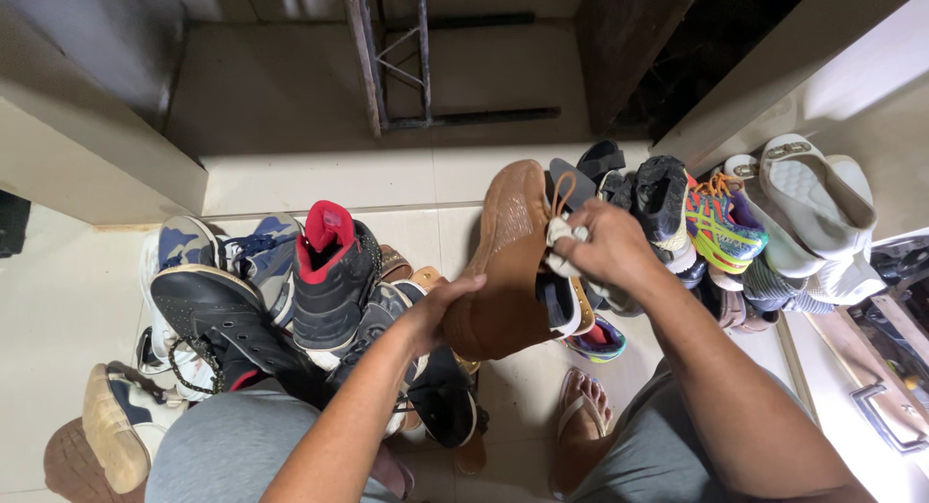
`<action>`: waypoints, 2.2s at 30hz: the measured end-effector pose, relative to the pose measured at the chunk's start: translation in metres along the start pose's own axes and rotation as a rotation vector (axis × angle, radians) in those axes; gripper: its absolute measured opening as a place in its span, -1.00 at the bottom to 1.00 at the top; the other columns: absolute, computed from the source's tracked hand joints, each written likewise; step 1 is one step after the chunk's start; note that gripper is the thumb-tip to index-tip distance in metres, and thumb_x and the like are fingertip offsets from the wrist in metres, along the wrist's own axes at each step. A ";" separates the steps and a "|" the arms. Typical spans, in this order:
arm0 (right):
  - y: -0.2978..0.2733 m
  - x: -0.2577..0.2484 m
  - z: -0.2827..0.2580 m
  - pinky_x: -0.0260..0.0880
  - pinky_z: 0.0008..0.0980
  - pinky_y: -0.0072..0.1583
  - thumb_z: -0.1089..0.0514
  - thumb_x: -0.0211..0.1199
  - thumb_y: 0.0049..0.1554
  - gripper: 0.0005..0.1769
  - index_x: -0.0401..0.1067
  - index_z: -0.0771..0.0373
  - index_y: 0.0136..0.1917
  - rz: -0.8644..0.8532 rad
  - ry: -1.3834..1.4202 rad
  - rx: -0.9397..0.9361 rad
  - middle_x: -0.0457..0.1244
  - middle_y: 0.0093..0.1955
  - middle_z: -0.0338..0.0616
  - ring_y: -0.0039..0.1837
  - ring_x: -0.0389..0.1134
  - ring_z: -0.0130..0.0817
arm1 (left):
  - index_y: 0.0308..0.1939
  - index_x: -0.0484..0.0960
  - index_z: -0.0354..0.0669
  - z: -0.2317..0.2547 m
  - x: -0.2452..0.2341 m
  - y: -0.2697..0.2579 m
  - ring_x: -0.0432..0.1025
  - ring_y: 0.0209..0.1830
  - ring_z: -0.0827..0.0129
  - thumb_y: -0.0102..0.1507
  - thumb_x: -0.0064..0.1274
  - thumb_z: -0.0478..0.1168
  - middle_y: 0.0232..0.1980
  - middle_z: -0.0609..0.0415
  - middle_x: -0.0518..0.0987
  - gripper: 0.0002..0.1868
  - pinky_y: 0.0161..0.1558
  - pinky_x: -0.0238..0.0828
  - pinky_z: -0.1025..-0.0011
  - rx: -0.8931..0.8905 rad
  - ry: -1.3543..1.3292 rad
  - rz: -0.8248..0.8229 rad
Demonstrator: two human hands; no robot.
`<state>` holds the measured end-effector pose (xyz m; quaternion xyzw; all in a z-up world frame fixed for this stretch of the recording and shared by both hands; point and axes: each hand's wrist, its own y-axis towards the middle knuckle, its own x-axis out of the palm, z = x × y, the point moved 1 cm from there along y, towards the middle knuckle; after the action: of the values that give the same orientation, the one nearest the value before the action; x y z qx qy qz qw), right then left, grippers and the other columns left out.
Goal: The person sits on the floor and wipes multiple shoes with a cloth, handling sneakers, sandals, and slip-ons one at a time. The person wipes the uppers and soles, then places each shoe back among the others.
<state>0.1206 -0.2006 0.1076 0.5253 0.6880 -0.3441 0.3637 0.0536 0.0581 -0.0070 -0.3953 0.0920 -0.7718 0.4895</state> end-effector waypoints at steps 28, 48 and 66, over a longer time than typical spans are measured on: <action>-0.061 0.064 -0.094 0.38 -0.10 0.00 0.03 0.34 0.03 -0.70 0.51 0.35 -0.17 -0.126 -0.005 -0.347 0.35 -0.12 0.11 -0.07 0.40 0.01 | 0.37 0.29 -0.07 0.009 0.053 -0.023 0.50 0.12 0.16 0.39 -0.55 0.36 0.15 -0.12 0.54 -0.26 0.11 0.44 0.13 0.312 -0.408 -0.115; -0.043 0.095 -0.061 0.31 -0.16 0.19 0.17 0.37 -0.03 -0.62 0.46 0.15 0.09 0.093 0.048 -0.585 0.25 0.13 -0.01 0.21 0.26 -0.03 | 0.34 0.33 -0.38 0.004 0.048 -0.010 0.44 0.21 0.14 0.58 -0.62 0.14 0.18 -0.16 0.50 -0.34 0.23 0.46 0.18 0.550 -0.519 -0.341; -0.002 0.059 -0.037 0.20 -0.02 0.29 0.32 0.40 -0.18 -0.39 0.43 0.27 0.19 0.379 -0.007 -0.701 0.20 0.04 0.05 0.18 0.21 0.04 | 0.14 0.48 -0.18 0.000 0.050 0.007 0.44 -0.19 0.45 0.56 -0.33 0.11 -0.08 0.08 0.55 -0.54 -0.12 0.42 0.45 0.497 -0.291 -0.188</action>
<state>0.1024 -0.1411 0.0751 0.4859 0.6534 -0.0171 0.5803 0.0481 0.0129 0.0155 -0.3766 -0.2079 -0.7479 0.5056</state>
